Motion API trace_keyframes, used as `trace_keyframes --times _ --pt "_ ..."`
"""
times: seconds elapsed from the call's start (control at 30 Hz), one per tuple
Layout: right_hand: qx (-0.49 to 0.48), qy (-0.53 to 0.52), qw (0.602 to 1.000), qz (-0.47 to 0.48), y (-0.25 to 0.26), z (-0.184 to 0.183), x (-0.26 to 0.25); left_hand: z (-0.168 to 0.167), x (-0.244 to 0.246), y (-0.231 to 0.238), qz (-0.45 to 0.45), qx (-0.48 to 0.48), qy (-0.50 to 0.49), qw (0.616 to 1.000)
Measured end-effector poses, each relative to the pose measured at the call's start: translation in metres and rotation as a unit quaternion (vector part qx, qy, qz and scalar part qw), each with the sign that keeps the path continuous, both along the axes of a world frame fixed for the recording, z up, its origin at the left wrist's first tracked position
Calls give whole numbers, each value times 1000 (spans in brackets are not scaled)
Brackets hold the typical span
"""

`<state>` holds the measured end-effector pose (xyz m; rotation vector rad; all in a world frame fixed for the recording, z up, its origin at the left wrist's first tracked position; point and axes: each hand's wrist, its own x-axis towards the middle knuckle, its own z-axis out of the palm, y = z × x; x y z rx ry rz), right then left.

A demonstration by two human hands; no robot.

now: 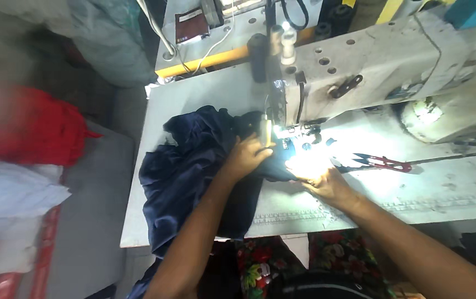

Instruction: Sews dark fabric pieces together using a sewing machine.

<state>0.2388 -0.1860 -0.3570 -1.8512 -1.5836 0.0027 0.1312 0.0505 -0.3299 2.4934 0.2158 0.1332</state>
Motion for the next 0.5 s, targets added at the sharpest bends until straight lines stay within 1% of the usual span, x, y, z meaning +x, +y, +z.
trace_keyframes --times 0.07,0.1,0.17,0.23,0.3,0.4,0.43,0.47,0.5 --pt "-6 17 1000 13 -1 0 3 19 -9 -9 -50 -7 20 999" --pt "-7 23 1000 18 -1 -1 4 27 -14 -13 -76 9 21 997" --pt "-9 27 999 24 -1 -2 5 39 -21 -20 -107 59 41 992" --pt "-15 27 999 26 -1 -3 6 48 -25 -24 -119 113 69 984" --pt "-18 23 999 26 0 -5 7 53 -25 -29 -140 152 67 976" --pt "-8 13 999 35 -1 -5 6 56 -28 -45 -167 149 2 975" --pt "2 3 999 42 -2 -4 4 60 -31 -56 -169 141 -1 976" --pt "13 -8 999 52 -5 -2 1 65 -34 -71 -171 129 12 977" --pt "20 -23 998 60 -9 0 -4 69 -37 -87 -174 105 50 978"
